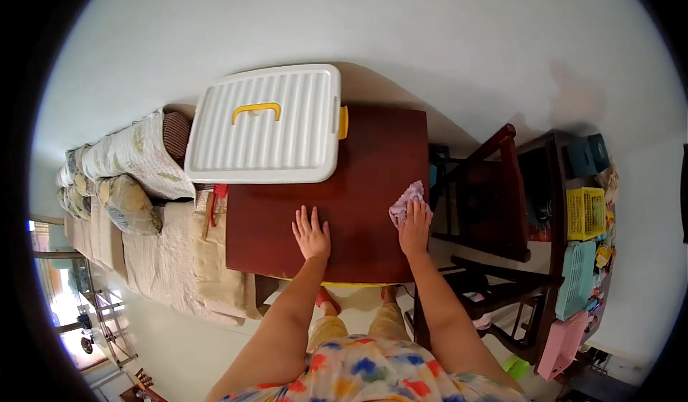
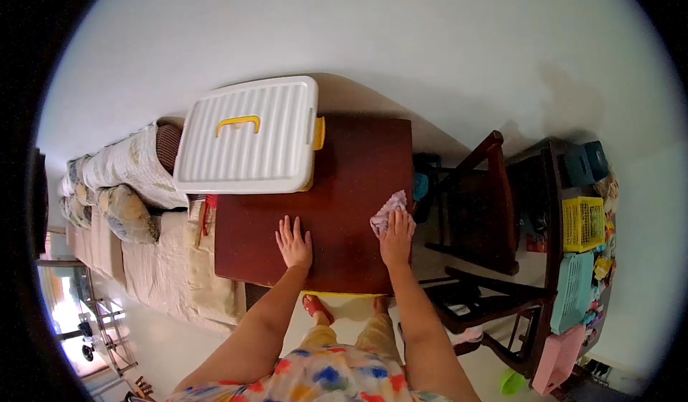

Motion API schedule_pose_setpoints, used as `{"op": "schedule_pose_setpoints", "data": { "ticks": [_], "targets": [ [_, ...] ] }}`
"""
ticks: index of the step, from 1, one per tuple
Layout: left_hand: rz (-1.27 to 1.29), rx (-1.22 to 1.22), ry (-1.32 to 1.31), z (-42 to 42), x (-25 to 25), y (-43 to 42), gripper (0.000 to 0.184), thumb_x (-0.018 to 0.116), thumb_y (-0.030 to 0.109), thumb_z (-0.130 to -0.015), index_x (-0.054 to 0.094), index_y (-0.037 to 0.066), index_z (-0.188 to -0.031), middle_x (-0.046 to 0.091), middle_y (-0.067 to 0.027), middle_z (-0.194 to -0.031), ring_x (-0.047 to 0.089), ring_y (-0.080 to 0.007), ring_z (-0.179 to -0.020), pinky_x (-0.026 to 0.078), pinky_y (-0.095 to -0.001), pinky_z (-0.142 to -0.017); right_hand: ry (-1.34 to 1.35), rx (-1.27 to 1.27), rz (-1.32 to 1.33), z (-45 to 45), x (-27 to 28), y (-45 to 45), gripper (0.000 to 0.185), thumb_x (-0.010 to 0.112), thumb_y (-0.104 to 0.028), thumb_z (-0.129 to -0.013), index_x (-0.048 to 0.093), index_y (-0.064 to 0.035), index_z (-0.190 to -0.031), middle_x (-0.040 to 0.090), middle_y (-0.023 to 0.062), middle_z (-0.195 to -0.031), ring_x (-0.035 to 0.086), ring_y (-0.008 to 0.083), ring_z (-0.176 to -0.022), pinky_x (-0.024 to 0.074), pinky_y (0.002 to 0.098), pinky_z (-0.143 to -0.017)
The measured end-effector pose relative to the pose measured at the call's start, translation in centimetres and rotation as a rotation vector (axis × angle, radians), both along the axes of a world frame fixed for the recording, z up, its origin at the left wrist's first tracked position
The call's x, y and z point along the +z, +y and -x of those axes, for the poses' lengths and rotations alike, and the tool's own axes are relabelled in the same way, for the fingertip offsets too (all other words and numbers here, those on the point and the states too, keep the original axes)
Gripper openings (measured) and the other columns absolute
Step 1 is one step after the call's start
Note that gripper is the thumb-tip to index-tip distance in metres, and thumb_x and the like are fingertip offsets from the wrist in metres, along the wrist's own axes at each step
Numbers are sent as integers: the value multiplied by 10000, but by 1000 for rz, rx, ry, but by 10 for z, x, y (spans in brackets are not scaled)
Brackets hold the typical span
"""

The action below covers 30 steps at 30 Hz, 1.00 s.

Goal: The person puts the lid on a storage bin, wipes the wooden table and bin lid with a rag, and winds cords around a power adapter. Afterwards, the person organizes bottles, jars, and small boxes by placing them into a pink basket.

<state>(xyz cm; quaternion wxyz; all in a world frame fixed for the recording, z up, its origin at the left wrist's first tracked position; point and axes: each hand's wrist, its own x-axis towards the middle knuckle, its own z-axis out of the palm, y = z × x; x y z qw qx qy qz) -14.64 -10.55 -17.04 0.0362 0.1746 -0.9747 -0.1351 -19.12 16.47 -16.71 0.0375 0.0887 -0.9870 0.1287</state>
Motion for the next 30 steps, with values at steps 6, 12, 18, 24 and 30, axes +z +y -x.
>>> {"op": "schedule_pose_setpoints", "data": {
  "ticks": [6, 12, 18, 24, 30],
  "targets": [
    [33, 23, -71, 8, 7, 6, 514, 480, 311, -932, 372, 130, -1401, 244, -117, -1509, 178, -290, -1414, 125, -451, -1155, 41, -71, 9, 143, -20, 15, 552, 444, -265, -957, 306, -4, -1423, 220, 158, -1516, 183, 330, -1406, 154, 480, -1144],
    [43, 29, -59, 10, 7, 7, 511, 519, 276, -902, 410, 126, -1379, 271, -125, -1492, 206, -305, -1400, 154, -468, -1144, 101, 280, 4, 276, -11, -24, 508, 508, -240, -906, 424, -42, -1366, 340, 132, -1458, 249, 311, -1370, 164, 455, -1129],
    [62, 29, -51, 12, 6, 7, 508, 532, 263, -894, 421, 124, -1370, 302, -127, -1476, 239, -310, -1387, 176, -473, -1134, -420, 759, 126, 251, 36, -127, 402, 571, -244, -821, 567, -93, -1194, 509, 99, -1270, 407, 316, -1223, 272, 460, -1011],
    [51, 35, -23, 11, 11, 9, 487, 519, 229, -903, 419, 129, -1369, 306, -118, -1476, 245, -307, -1385, 179, -465, -1137, -157, 1197, 217, 119, -10, -65, 527, 580, -300, -866, 453, -172, -1361, 386, 74, -1440, 274, 251, -1383, 155, 484, -1148],
    [74, 36, -4, 10, 8, 9, 491, 525, 247, -894, 433, 140, -1365, 322, -109, -1471, 267, -305, -1375, 200, -472, -1126, -109, 711, 322, 237, 44, -42, 282, 516, -163, -866, 583, -137, -1139, 585, 96, -1097, 509, 296, -1090, 354, 426, -954]
  ]
}}
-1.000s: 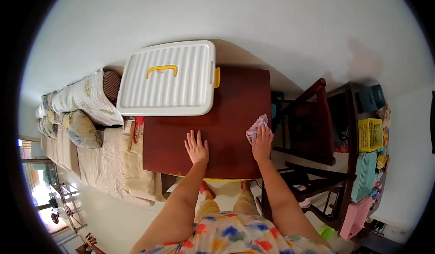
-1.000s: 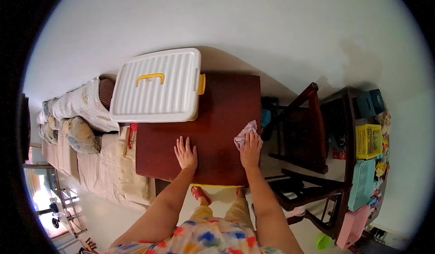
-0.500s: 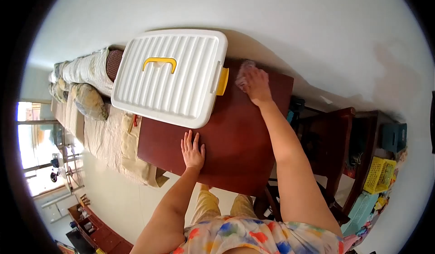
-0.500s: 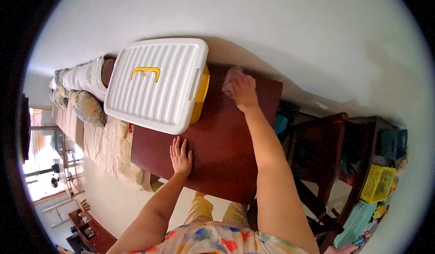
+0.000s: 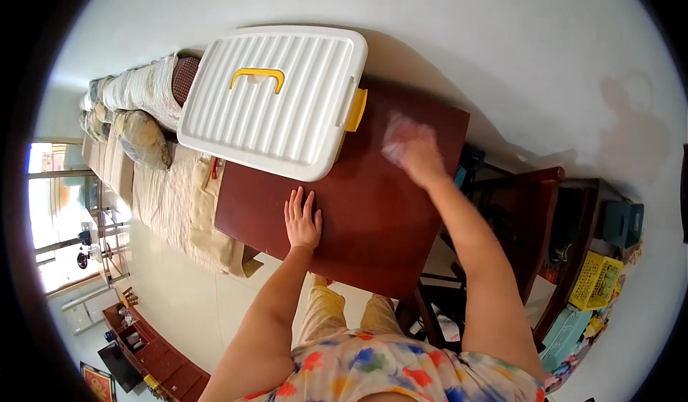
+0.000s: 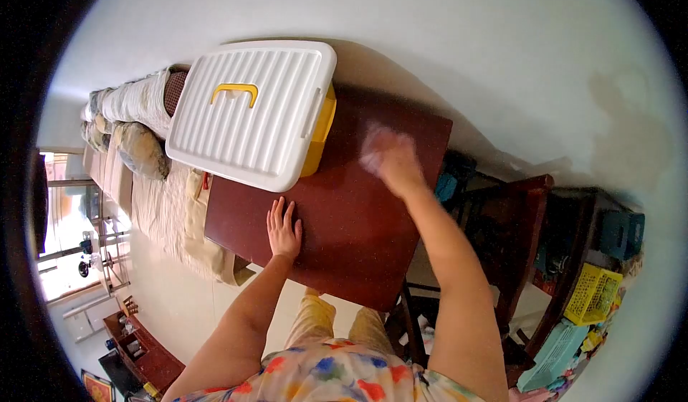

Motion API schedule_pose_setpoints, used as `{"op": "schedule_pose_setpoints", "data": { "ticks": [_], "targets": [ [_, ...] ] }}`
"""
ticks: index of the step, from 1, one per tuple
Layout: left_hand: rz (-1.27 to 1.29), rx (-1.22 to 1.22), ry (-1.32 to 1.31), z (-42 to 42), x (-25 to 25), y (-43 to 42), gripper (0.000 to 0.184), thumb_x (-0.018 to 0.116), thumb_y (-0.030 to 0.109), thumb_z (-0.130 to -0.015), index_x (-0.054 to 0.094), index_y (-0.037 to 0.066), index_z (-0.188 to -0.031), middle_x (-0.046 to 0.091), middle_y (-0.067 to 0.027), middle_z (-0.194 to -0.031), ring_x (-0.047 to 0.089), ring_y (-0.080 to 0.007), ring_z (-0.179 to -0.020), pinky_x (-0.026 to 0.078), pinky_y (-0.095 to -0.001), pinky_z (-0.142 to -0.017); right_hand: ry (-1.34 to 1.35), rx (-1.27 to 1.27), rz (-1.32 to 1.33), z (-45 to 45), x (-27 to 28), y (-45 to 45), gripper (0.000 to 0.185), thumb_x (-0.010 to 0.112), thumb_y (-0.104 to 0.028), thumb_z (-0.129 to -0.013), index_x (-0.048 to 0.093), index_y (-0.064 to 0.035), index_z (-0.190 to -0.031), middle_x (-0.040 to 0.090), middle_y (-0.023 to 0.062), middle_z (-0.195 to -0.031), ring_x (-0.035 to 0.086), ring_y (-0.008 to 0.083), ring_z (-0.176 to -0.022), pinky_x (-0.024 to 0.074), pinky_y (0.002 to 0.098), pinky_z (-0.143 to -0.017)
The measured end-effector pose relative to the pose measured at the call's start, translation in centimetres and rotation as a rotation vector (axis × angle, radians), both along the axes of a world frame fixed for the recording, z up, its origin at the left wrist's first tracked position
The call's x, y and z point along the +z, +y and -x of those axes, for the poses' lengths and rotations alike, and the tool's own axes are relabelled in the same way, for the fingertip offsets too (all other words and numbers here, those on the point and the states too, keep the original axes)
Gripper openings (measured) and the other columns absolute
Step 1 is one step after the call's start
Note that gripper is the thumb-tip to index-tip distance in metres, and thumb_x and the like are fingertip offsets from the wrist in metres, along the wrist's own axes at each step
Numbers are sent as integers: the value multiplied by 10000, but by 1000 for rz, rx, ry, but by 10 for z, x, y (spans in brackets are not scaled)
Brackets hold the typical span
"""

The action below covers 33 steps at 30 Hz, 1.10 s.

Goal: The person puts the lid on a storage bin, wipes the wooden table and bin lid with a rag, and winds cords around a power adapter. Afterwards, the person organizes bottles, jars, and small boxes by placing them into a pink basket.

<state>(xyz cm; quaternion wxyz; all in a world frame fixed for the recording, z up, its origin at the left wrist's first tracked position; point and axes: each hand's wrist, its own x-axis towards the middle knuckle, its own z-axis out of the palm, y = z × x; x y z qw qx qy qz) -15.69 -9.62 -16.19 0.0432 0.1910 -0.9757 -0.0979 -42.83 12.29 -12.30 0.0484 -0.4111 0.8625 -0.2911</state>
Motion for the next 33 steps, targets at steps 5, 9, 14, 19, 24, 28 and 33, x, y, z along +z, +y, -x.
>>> {"op": "schedule_pose_setpoints", "data": {
  "ticks": [5, 9, 14, 19, 24, 28, 33],
  "targets": [
    [-3, -11, 27, 1, 1, 0, 476, 520, 244, -899, 442, 138, -1356, 329, -109, -1467, 272, -304, -1373, 205, -468, -1125, 177, -451, -326, 57, -58, 59, 512, 499, -202, -931, 371, -66, -1408, 293, 150, -1486, 217, 315, -1401, 121, 472, -1147],
    [13, -9, 42, -1, -3, 0, 474, 515, 245, -901, 442, 136, -1356, 330, -111, -1468, 272, -300, -1375, 205, -462, -1126, 111, -354, -342, 0, -36, 36, 467, 492, -196, -900, 439, -23, -1331, 387, 181, -1407, 324, 337, -1320, 209, 483, -1107],
    [28, -24, 52, -2, -5, -2, 458, 492, 239, -917, 432, 127, -1357, 323, -111, -1470, 264, -295, -1379, 201, -450, -1131, 216, -44, -195, -146, -53, -37, 479, 474, -172, -865, 481, -37, -1324, 410, 108, -1413, 297, 312, -1360, 181, 517, -1121],
    [23, -38, 96, -7, -14, -6, 451, 466, 268, -927, 443, 142, -1359, 326, -101, -1474, 263, -271, -1383, 191, -443, -1134, 123, 81, -47, -259, -43, -38, 477, 605, -225, -798, 549, -72, -1246, 454, 70, -1364, 328, 277, -1329, 207, 498, -1115],
    [-59, -44, 91, -11, -26, -14, 427, 410, 299, -965, 435, 161, -1368, 313, -76, -1484, 229, -254, -1399, 164, -440, -1145, 233, -427, -307, -251, -27, 27, 472, 613, -214, -798, 530, -72, -1241, 483, 73, -1283, 374, 281, -1275, 261, 482, -1070],
    [-321, -60, 116, -47, -15, -22, 394, 365, 308, -992, 463, 136, -1332, 362, -81, -1443, 288, -265, -1362, 179, -446, -1130, 92, -721, -415, -283, -53, 68, 536, 495, -238, -927, 355, -81, -1420, 255, 86, -1514, 177, 297, -1413, 122, 457, -1148],
    [-519, -107, 365, -154, -9, -35, 302, 411, 191, -972, 538, 75, -1220, 474, -136, -1323, 395, -323, -1262, 284, -436, -1062, 33, -876, -434, -362, -55, 32, 585, 488, -247, -918, 303, -86, -1450, 218, 83, -1532, 138, 302, -1425, 91, 466, -1151]
  ]
}}
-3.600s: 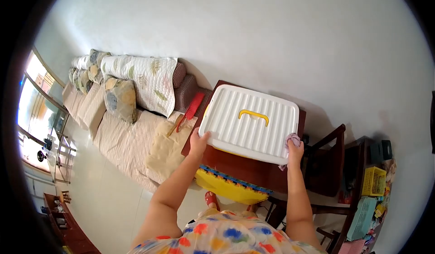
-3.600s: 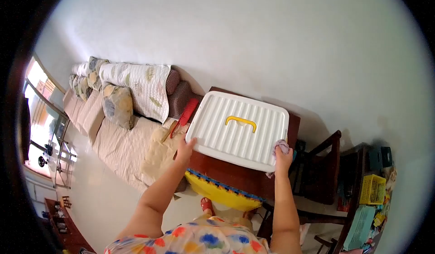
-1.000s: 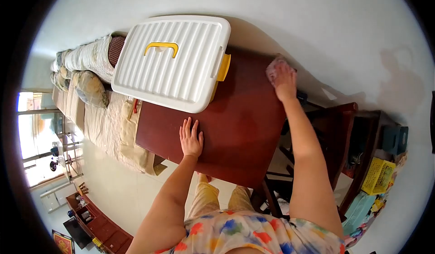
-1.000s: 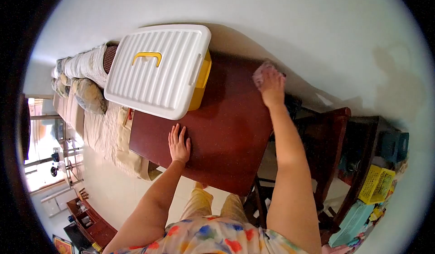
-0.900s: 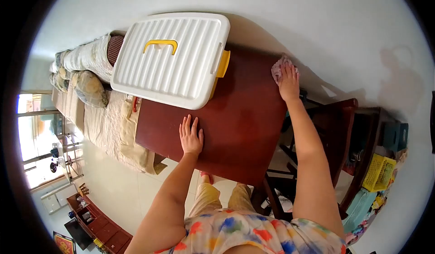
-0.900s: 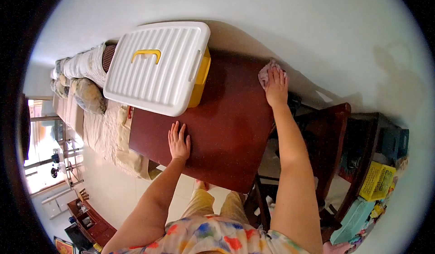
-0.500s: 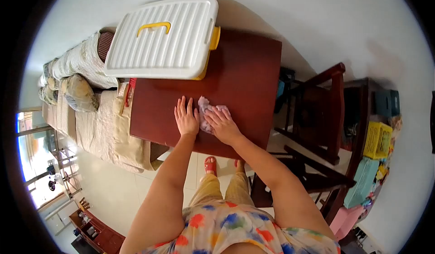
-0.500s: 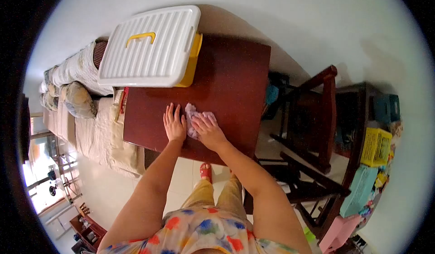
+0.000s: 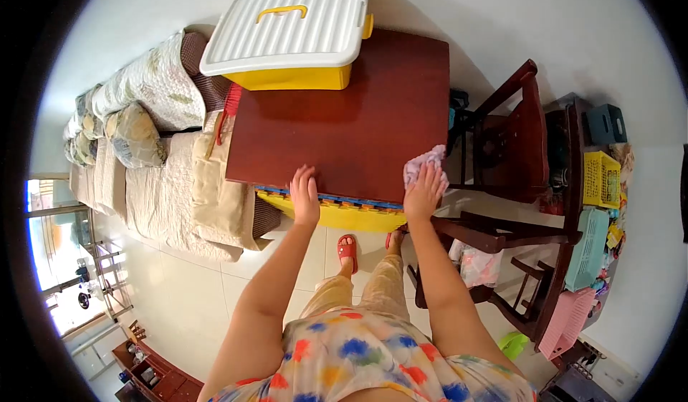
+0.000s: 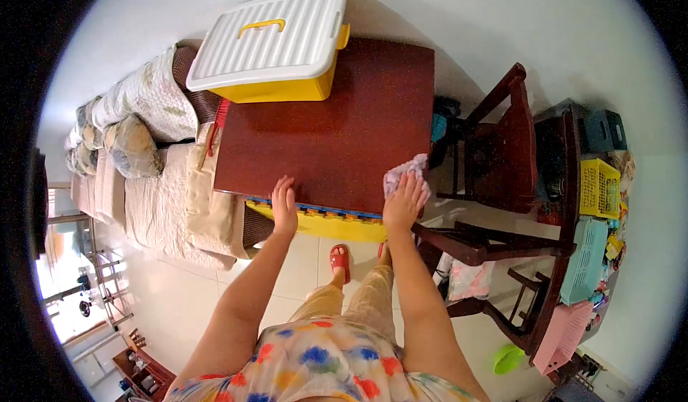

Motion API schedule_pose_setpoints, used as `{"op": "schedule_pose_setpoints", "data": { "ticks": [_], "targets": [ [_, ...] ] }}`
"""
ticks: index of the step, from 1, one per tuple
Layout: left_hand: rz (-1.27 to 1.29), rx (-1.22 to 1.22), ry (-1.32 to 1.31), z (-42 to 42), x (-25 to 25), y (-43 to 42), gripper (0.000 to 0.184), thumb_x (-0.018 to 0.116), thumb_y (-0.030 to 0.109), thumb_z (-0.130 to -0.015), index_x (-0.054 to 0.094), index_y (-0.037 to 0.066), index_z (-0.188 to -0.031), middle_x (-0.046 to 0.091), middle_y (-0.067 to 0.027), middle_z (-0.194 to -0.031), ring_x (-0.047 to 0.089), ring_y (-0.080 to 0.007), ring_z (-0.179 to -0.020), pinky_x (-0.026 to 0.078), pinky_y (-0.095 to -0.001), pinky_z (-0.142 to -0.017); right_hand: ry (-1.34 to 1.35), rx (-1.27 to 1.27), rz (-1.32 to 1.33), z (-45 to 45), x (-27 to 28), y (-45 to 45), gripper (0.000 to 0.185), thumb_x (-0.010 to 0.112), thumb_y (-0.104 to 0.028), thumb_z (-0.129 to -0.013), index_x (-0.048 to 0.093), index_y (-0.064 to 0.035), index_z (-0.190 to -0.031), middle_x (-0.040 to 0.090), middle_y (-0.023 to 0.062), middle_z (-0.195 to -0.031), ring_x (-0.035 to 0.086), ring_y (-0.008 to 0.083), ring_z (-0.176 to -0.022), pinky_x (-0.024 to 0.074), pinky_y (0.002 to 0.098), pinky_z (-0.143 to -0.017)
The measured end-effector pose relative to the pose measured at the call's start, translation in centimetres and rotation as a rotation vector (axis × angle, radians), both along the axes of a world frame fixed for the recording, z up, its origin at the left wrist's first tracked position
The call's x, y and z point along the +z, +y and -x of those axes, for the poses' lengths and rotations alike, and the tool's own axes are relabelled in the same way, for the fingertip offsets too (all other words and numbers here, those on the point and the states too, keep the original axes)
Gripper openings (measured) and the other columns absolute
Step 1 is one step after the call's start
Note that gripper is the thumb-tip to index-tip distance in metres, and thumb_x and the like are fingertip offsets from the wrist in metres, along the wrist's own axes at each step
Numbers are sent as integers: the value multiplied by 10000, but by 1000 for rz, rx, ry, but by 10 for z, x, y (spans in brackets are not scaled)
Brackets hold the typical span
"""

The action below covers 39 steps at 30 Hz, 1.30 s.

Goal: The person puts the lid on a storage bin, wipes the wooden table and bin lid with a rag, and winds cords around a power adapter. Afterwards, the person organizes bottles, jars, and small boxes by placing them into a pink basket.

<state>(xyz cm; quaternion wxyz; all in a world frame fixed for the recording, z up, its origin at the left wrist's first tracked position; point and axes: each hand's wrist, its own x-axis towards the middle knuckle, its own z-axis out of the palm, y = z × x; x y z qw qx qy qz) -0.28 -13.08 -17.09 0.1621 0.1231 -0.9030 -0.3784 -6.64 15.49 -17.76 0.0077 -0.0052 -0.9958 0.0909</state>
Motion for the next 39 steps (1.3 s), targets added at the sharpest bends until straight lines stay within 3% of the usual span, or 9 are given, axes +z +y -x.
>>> {"op": "schedule_pose_setpoints", "data": {
  "ticks": [3, 6, 9, 15, 23, 27, 32, 33, 39],
  "targets": [
    [-71, 64, -42, -70, 1, -11, 270, 400, 155, -969, 554, 41, -1158, 500, -159, -1268, 437, -340, -1195, 329, -424, -1023, -139, 70, 61, -17, 7, -51, 621, 487, -268, -905, 283, -67, -1456, 196, 94, -1539, 116, 308, -1430, 86, 473, -1147],
    [-97, 127, -119, -118, -7, -29, 268, 397, 163, -970, 558, 36, -1144, 522, -157, -1240, 457, -340, -1171, 342, -420, -1004, 1, 313, 29, -18, 7, -119, 579, 509, -326, -903, 383, -59, -1400, 298, 95, -1489, 194, 310, -1408, 127, 479, -1139],
    [-45, 93, -167, -138, 2, -42, 268, 388, 178, -976, 564, 45, -1128, 556, -140, -1192, 478, -328, -1148, 337, -424, -998, 100, 547, 277, -29, -1, -183, 575, 536, -386, -879, 449, -70, -1352, 372, 81, -1442, 266, 293, -1379, 162, 483, -1129],
    [-85, 25, -214, -139, 26, -46, 326, 338, 247, -998, 568, 48, -1114, 583, -116, -1156, 504, -310, -1109, 317, -426, -1004, 163, 831, 169, -35, 4, -161, 538, 473, -67, -846, 412, -96, -1380, 405, 67, -1416, 285, 265, -1375, 194, 466, -1135],
    [-127, -116, -197, -120, 28, -31, 367, 326, 267, -1003, 593, 28, -1078, 608, -148, -1112, 519, -339, -1083, 374, -413, -954, 37, 386, -27, -53, 2, 22, 501, 442, -46, -902, 382, -94, -1398, 327, 89, -1461, 259, 266, -1383, 212, 433, -1134],
    [-117, -210, -280, -106, 39, -14, 390, 304, 281, -1008, 577, 19, -1100, 592, -158, -1131, 517, -335, -1095, 378, -395, -966, -137, -5, 307, -44, 29, 44, 549, 510, -38, -884, 365, -108, -1408, 309, 110, -1473, 237, 287, -1391, 256, 425, -1117],
    [-120, -325, -160, -73, 40, 19, 358, 367, 262, -992, 611, 4, -1037, 612, -180, -1068, 545, -365, -1023, 419, -433, -897, -68, 159, 201, -34, 58, 20, 710, 645, -185, -852, 274, -145, -1456, 256, 129, -1503, 209, 341, -1396, 215, 542, -1111],
    [-140, -338, -155, -68, 47, 30, 354, 382, 272, -989, 613, 9, -1040, 611, -180, -1053, 546, -365, -1021, 421, -432, -892, -32, 186, 189, -39, 57, 19, 821, 735, -218, -761, 283, -122, -1441, 302, 120, -1478, 237, 316, -1389, 239, 577, -1076],
    [-245, -523, -285, -59, 30, 100, 291, 454, 254, -967, 614, 27, -1055, 617, -169, -1041, 555, -343, -1034, 425, -405, -903, 232, 194, 517, -115, 65, 53, 467, 608, -75, -837, 460, -88, -1279, 495, 139, -1255, 476, 336, -1172, 402, 420, -973]
  ]
}}
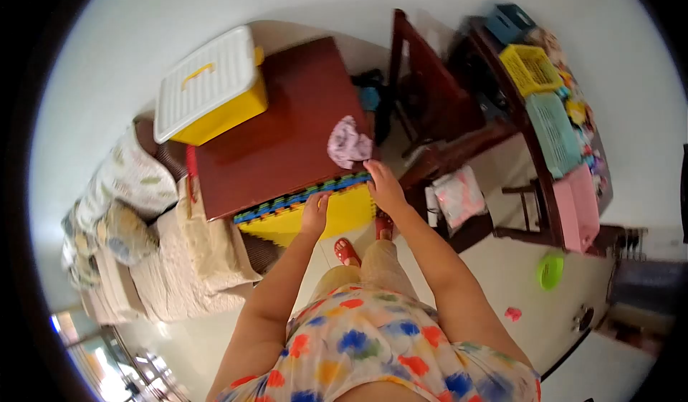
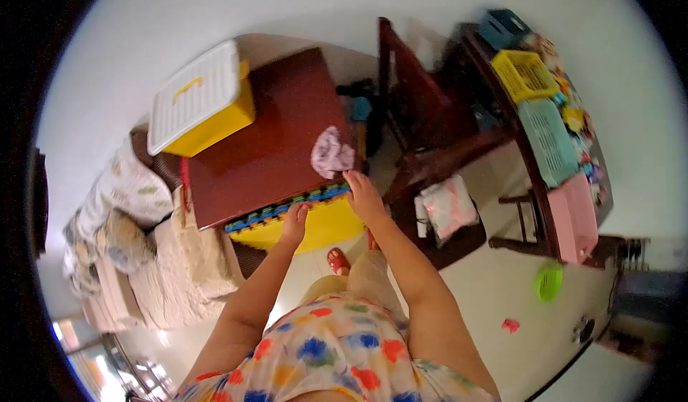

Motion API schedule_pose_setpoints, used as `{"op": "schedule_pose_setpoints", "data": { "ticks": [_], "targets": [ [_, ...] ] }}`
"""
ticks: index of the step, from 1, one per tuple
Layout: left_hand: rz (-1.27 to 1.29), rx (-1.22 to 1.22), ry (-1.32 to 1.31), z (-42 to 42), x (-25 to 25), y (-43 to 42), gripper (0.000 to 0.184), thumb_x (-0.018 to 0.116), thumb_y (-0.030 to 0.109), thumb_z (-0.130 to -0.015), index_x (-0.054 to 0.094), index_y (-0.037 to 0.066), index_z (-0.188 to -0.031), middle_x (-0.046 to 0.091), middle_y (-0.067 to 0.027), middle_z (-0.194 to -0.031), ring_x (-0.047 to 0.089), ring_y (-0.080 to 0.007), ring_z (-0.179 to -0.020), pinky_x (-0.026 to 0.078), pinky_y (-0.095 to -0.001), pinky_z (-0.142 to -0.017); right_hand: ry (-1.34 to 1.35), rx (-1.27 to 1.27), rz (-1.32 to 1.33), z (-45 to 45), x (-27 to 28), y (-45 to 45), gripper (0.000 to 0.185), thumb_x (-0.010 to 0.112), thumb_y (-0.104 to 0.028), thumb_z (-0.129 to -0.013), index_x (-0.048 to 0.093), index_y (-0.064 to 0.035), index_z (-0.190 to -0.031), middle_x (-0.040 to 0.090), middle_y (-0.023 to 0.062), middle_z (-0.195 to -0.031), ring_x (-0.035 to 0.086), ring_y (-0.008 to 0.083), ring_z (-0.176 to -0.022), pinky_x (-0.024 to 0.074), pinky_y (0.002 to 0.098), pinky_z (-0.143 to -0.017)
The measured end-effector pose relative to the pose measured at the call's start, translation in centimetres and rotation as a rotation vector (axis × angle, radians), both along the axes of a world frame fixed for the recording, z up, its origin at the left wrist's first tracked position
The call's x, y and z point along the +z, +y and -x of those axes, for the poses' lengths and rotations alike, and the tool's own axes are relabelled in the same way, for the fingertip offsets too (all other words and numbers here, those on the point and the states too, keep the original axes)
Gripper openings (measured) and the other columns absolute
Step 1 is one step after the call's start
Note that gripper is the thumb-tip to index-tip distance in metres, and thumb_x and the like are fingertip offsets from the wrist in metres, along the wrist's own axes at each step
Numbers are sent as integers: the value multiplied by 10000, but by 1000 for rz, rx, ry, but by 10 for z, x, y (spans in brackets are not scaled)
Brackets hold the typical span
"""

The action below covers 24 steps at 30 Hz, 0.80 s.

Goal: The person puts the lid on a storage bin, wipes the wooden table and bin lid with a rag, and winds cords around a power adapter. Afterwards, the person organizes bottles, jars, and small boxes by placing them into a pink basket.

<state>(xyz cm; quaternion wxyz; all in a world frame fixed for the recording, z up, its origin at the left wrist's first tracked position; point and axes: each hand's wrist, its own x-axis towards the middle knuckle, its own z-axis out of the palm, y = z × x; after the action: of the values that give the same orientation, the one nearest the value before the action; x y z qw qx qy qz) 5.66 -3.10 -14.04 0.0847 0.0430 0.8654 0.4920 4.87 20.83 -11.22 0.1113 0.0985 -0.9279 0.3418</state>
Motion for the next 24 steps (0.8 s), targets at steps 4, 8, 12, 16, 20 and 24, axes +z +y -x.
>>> {"op": "schedule_pose_setpoints", "data": {
  "ticks": [4, 8, 12, 16, 20, 24],
  "targets": [
    [-18, -184, -119, -10, 13, 62, 223, 510, 187, -941, 613, 32, -1063, 631, -145, -1049, 585, -290, -1033, 443, -366, -890, -368, -182, 89, -81, 6, 68, 338, 509, -82, -904, 510, -95, -1242, 524, 139, -1215, 569, 324, -1015, 478, 403, -849],
    [-101, -368, -279, -24, 0, 117, 219, 507, 174, -947, 598, 36, -1089, 633, -49, -1038, 590, -159, -954, 452, -293, -857, -470, -662, 218, -152, -52, 160, 363, 579, -90, -872, 523, -69, -1230, 548, 147, -1182, 607, 290, -956, 488, 381, -817],
    [-240, -359, -438, -43, -62, 166, 274, 575, 141, -905, 552, 30, -1154, 648, -82, -991, 607, -162, -922, 474, -285, -829, -407, -923, 291, -200, -137, 246, 535, 700, -185, -798, 496, 34, -1241, 531, 208, -1210, 591, 348, -984, 487, 394, -850],
    [-273, -254, -770, -65, -123, 227, 456, 616, 249, -893, 463, 105, -1297, 613, -80, -1085, 567, -188, -1006, 445, -371, -885, -540, -952, 232, -203, -140, 306, 632, 723, -276, -794, 470, 47, -1275, 504, 242, -1239, 532, 384, -1085, 449, 435, -918],
    [-193, -78, -934, -77, -127, 319, 680, 667, 318, -861, 316, 176, -1426, 495, -148, -1295, 494, -260, -1167, 390, -463, -964, -574, -870, 310, -174, -152, 363, 743, 688, -436, -807, 438, 39, -1321, 433, 258, -1341, 406, 393, -1258, 353, 430, -1034],
    [-165, -140, -775, -85, -162, 379, 729, 669, 214, -855, 267, 61, -1444, 403, -214, -1400, 373, -275, -1305, 318, -349, -1057, -798, -805, 209, -141, -170, 392, 939, 667, -586, -756, 312, -35, -1429, 344, 213, -1446, 305, 355, -1352, 234, 493, -1102]
  ]
}}
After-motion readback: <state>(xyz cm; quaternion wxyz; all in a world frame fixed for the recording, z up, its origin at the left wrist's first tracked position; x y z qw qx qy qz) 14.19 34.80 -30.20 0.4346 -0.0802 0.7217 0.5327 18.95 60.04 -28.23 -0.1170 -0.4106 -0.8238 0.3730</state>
